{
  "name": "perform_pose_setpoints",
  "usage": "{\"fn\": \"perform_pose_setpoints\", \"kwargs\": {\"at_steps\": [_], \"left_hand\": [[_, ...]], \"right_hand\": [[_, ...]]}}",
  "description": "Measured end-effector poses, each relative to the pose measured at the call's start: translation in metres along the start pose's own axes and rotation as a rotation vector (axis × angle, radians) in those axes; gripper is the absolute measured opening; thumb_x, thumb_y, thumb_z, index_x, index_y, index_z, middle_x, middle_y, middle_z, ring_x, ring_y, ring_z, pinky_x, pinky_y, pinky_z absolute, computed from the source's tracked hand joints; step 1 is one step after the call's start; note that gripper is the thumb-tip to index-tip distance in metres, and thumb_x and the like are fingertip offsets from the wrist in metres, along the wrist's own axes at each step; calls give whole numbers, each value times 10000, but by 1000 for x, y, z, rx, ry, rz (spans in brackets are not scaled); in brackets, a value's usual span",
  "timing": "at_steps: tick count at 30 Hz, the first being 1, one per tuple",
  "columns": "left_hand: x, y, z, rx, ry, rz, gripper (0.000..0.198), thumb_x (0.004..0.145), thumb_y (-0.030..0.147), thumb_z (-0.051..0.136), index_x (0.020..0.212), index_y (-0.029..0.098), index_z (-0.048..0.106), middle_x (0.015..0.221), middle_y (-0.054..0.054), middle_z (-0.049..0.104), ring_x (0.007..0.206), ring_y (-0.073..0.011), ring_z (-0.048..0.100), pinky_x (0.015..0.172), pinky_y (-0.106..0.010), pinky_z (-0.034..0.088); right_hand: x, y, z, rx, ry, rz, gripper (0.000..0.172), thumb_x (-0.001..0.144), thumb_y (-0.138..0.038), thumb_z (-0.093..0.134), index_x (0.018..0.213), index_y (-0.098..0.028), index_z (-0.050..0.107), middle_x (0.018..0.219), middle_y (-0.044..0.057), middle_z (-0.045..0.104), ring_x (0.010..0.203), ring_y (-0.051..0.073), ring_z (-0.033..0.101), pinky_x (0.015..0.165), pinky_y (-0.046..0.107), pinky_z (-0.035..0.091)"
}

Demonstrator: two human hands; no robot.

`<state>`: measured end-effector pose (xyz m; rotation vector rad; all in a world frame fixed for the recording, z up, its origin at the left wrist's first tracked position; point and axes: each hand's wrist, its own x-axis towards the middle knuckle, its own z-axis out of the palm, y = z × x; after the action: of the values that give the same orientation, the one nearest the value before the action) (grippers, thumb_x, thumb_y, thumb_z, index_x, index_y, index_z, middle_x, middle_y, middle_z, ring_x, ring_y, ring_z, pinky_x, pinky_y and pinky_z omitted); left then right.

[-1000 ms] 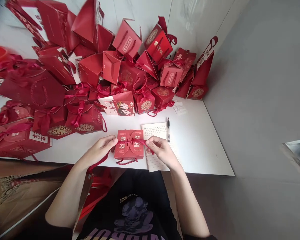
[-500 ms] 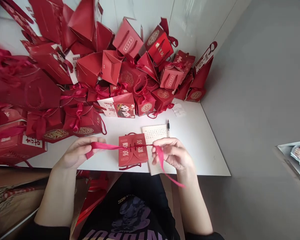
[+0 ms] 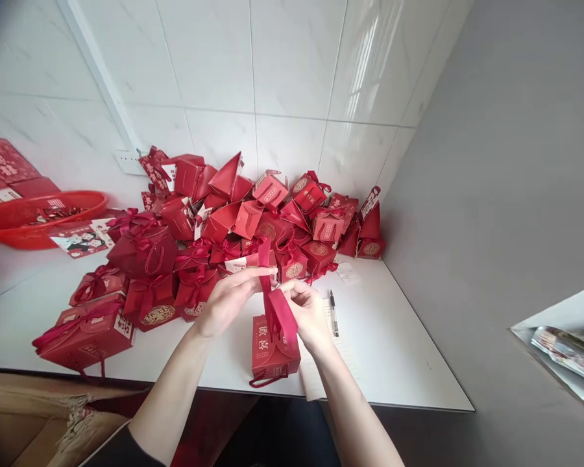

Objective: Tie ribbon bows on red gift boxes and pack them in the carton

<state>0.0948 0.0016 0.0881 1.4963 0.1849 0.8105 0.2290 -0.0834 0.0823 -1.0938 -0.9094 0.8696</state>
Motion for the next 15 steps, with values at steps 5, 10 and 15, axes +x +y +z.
{"fn": "perform_pose_setpoints", "kwargs": {"at_steps": [5,10,15], "left_hand": [[1,13,13,175,125,0,322,829,329,555,1102,193,658,1167,-84,651,1120,-245,576,983,-371,439],[2,18,26,244,169,1,327,782,340,597,1057,175,664,1081,-89,686,1023,-239,628,923,-361,481],[-5,18,16,246,266,45,247,822,356,519,836,160,669,924,-82,710,912,-216,650,853,-341,491]], "right_hand": [[3,-1,10,-56,151,-114,345,708,-474,674,595,-179,535,560,-44,456,529,94,371,528,235,332],[2,-1,14,-87,159,-146,386,725,-507,650,582,-182,498,555,-54,416,518,89,326,510,240,283],[-3,2,-4,-69,108,-140,401,731,-524,657,585,-191,486,520,-65,369,478,85,292,479,244,246]]}}
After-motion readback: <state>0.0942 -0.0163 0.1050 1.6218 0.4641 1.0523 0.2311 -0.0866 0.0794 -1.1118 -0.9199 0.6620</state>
